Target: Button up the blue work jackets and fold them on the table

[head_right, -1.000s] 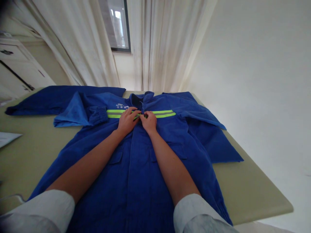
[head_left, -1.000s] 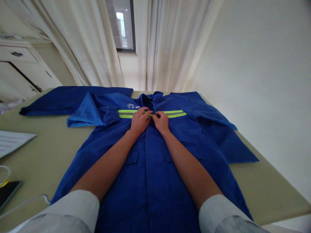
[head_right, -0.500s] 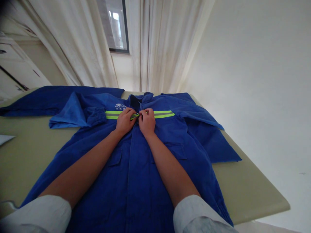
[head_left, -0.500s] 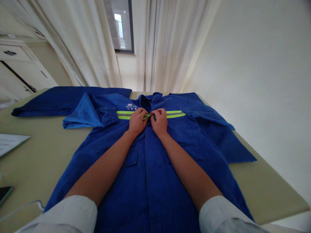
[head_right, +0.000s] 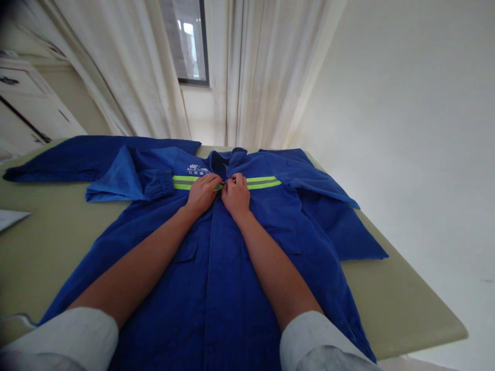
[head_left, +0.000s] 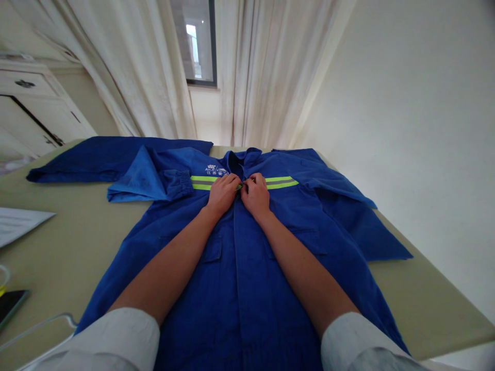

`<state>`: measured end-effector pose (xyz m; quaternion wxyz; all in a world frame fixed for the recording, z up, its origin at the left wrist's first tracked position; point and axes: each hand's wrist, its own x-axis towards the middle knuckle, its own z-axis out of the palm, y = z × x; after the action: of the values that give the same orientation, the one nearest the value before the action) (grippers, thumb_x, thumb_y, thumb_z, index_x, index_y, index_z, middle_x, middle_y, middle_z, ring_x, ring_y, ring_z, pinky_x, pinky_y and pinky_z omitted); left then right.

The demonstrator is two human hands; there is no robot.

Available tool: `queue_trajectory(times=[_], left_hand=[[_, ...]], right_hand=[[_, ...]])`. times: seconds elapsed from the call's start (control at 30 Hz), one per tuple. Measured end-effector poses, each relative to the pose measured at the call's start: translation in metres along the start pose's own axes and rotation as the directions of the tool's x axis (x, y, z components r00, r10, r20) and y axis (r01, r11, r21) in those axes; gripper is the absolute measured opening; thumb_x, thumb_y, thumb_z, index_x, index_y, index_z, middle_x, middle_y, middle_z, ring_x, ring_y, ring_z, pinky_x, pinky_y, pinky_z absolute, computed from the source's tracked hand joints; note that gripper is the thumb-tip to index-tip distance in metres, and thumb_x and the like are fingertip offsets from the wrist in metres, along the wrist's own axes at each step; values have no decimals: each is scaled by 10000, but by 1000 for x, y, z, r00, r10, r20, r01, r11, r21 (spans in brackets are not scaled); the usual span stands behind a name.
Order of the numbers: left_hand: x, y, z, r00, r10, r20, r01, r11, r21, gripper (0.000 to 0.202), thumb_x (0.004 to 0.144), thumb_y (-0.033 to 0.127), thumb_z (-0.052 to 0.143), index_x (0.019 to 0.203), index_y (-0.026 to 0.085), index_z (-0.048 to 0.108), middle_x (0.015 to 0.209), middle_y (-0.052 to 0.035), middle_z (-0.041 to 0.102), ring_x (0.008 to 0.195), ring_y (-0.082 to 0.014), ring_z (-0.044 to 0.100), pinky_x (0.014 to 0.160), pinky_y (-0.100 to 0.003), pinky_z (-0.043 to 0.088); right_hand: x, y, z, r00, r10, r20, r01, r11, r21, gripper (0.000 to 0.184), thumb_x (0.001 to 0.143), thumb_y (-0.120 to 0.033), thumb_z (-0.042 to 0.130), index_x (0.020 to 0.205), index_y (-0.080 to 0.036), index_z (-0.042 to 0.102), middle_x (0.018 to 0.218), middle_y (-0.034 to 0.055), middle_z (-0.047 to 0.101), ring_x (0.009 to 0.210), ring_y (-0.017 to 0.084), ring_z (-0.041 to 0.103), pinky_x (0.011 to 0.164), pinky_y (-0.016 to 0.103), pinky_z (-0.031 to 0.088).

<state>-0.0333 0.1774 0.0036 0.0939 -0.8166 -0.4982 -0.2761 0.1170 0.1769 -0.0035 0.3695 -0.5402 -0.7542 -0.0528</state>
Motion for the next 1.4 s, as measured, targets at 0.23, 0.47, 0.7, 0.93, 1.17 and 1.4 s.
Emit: queue_trajectory(times=[0.23, 0.47, 0.7, 0.93, 1.17, 1.4], left_hand=[[0, 1, 0, 1000, -10, 19, 9, 998, 60, 196, 1027, 146, 498, 1056, 227, 674, 1063, -102, 711, 1005, -298, 611, 846, -418, 448], [-1, -3, -1, 999, 37, -13, -35, 996, 80, 236, 1002, 92, 481, 1010, 235, 669, 1029, -91, 691, 982, -283, 611, 823, -403, 446], [0, -6, -1, 995, 88, -37, -86, 994, 66, 253, 954, 36, 492, 941, 217, 668, 979, -84, 699, 958, -264, 623, 811, -376, 464], [-1, -8, 3, 997, 77, -30, -78, 997, -28, 246, 955, 62, 495, 992, 222, 678, 1025, -76, 717, 1000, -255, 635, 872, -367, 483], [-2, -7, 7, 1000, -1, -28, -3, 991, -135, 272, 920, 91, 567, 1120, 232, 688, 1108, -78, 719, 1047, -266, 652, 913, -384, 503], [0, -10, 9, 996, 33, 79, -17, 982, -187, 249, 939, 130, 591, 1144, 219, 702, 1151, -76, 723, 1092, -266, 658, 960, -381, 516]], right_hand=[[4, 3, 0, 995, 61, 77, -64, 997, 45, 138, 951, -209, 593, 879, -211, 711, 932, 97, 647, 912, 267, 587, 829, 375, 500], [12, -10, -14, 987, -11, 163, 22, 997, -68, 168, 950, -124, 567, 1013, -200, 702, 1075, 136, 656, 1032, 291, 604, 890, 392, 507], [14, -31, -35, 918, 102, 384, 7, 962, -274, 207, 1056, -185, 451, 1147, -189, 637, 1160, 128, 646, 981, 250, 682, 826, 345, 538], [19, -24, -34, 908, 165, 386, -74, 968, -240, 193, 1011, -197, 523, 1152, -160, 648, 1147, 133, 673, 1021, 264, 685, 892, 353, 522], [20, -15, -30, 920, 181, 347, -126, 976, -176, 178, 971, -210, 562, 1108, -170, 668, 1103, 122, 696, 1005, 261, 670, 889, 350, 501], [21, -11, -30, 912, 151, 381, -69, 973, -219, 184, 983, -220, 563, 1077, -176, 714, 1092, 132, 733, 982, 267, 701, 844, 339, 508]])
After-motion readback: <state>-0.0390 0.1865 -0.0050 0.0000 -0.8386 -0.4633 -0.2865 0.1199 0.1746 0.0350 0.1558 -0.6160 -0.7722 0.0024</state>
